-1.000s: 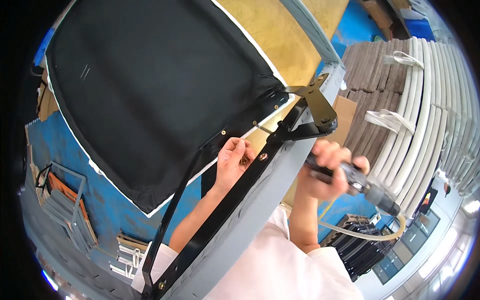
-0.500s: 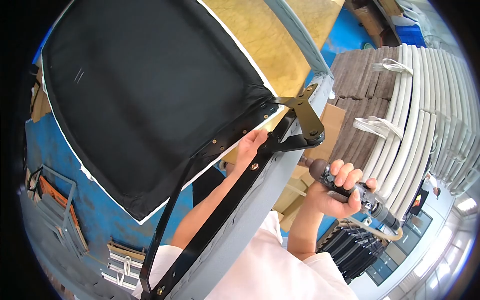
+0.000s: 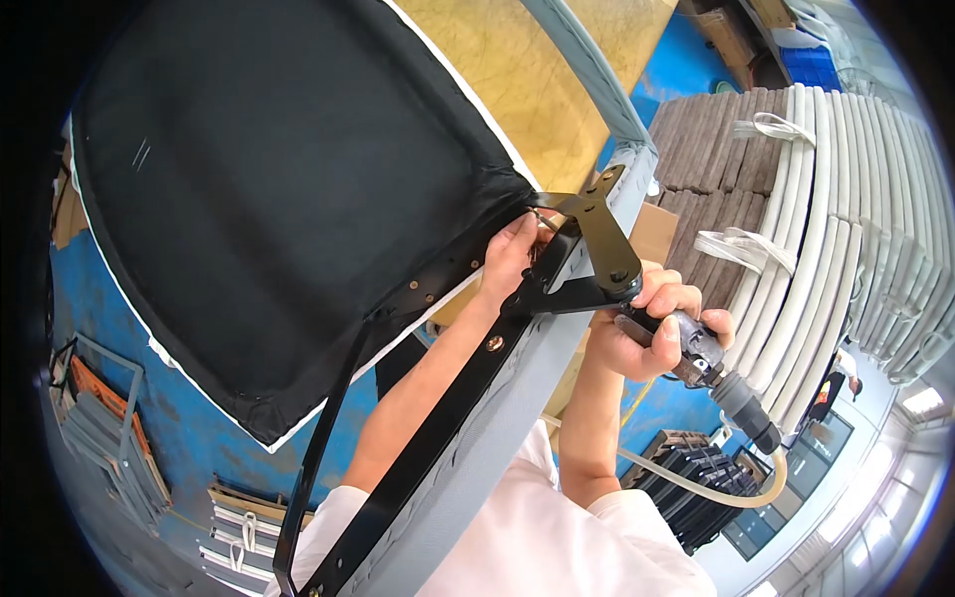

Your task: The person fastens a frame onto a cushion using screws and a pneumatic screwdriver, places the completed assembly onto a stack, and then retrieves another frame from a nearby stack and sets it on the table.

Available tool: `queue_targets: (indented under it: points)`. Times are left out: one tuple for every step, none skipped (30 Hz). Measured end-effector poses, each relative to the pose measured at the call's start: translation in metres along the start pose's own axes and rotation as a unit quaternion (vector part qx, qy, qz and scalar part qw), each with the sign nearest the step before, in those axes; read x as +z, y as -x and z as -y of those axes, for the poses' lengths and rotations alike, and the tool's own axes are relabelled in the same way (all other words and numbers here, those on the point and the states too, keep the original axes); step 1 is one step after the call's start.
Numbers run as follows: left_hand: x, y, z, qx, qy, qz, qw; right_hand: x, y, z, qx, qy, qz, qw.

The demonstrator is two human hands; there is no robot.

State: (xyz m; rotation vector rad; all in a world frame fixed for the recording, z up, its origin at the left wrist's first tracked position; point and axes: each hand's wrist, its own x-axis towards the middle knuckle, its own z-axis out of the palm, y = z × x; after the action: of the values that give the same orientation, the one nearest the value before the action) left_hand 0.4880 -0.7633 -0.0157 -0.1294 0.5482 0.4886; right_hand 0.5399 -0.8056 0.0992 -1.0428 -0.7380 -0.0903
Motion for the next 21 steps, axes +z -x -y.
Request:
queue_targets:
  points:
    - [-0.002,0.001,-0.001,0.003,-0.006,0.018,1.000,0.001,0.001,0.000,-0.003,0.009,0.000,1.000]
    - [-0.003,0.003,-0.002,0.005,-0.013,0.036,0.999,0.002,0.002,-0.001,-0.001,0.010,-0.001,1.000]
    - [-0.003,0.007,-0.002,0.005,-0.013,0.035,0.999,0.003,0.003,-0.002,-0.014,0.031,-0.010,0.999]
    - [-0.003,0.012,-0.002,-0.002,-0.030,0.022,0.999,0.003,0.003,-0.005,-0.028,0.052,-0.019,0.998]
    - [-0.004,0.019,-0.002,-0.009,-0.046,0.008,0.999,0.005,0.003,-0.005,-0.027,0.052,-0.021,0.998]
    - [-0.006,0.026,-0.003,-0.010,-0.048,0.005,0.999,0.008,0.005,-0.005,-0.037,0.052,-0.024,0.998]
    - [-0.009,0.033,-0.005,0.026,-0.071,0.040,0.996,0.007,0.007,-0.005,-0.041,0.055,-0.029,0.997]
    - [-0.015,0.039,-0.002,0.027,-0.084,0.047,0.995,0.005,0.009,-0.005,-0.045,0.057,-0.034,0.997]
    - [-0.019,0.046,0.000,0.029,-0.097,0.053,0.993,0.002,0.010,-0.006,-0.043,0.070,-0.016,0.996]
    - [-0.021,0.051,0.000,0.028,-0.101,0.055,0.993,-0.001,0.010,-0.009,-0.045,0.080,0.003,0.996]
    - [-0.022,0.060,-0.005,0.017,-0.103,0.044,0.994,-0.006,0.013,-0.013,-0.040,0.051,-0.011,0.998]
    - [-0.025,0.069,-0.010,0.008,-0.104,0.031,0.994,-0.004,0.012,-0.014,-0.041,0.050,-0.013,0.998]
    - [-0.033,0.073,-0.011,0.002,-0.110,0.034,0.993,-0.001,0.013,-0.014,-0.042,0.038,-0.018,0.998]
    - [-0.039,0.077,-0.014,0.002,-0.113,0.033,0.993,0.001,0.014,-0.016,-0.044,0.027,-0.023,0.998]
    - [-0.045,0.082,-0.017,-0.008,-0.127,0.018,0.992,-0.002,0.017,-0.018,-0.042,0.027,-0.026,0.998]
    - [-0.049,0.086,-0.019,-0.018,-0.140,0.003,0.990,-0.004,0.019,-0.021,-0.044,0.028,-0.027,0.998]
    - [-0.047,0.092,-0.023,-0.008,-0.121,-0.006,0.993,-0.004,0.020,-0.021,-0.044,0.030,-0.030,0.998]
    - [-0.044,0.097,-0.024,-0.010,-0.122,-0.007,0.993,-0.004,0.021,-0.022,-0.044,0.032,-0.031,0.998]
    - [-0.042,0.103,-0.026,0.014,-0.122,-0.026,0.992,-0.004,0.023,-0.022,-0.044,0.033,-0.034,0.998]
    - [-0.041,0.107,-0.026,0.037,-0.121,-0.045,0.991,-0.004,0.023,-0.022,-0.044,0.036,-0.035,0.998]
    - [-0.042,0.110,-0.027,0.036,-0.121,-0.046,0.991,-0.004,0.024,-0.023,-0.043,0.038,-0.037,0.998]
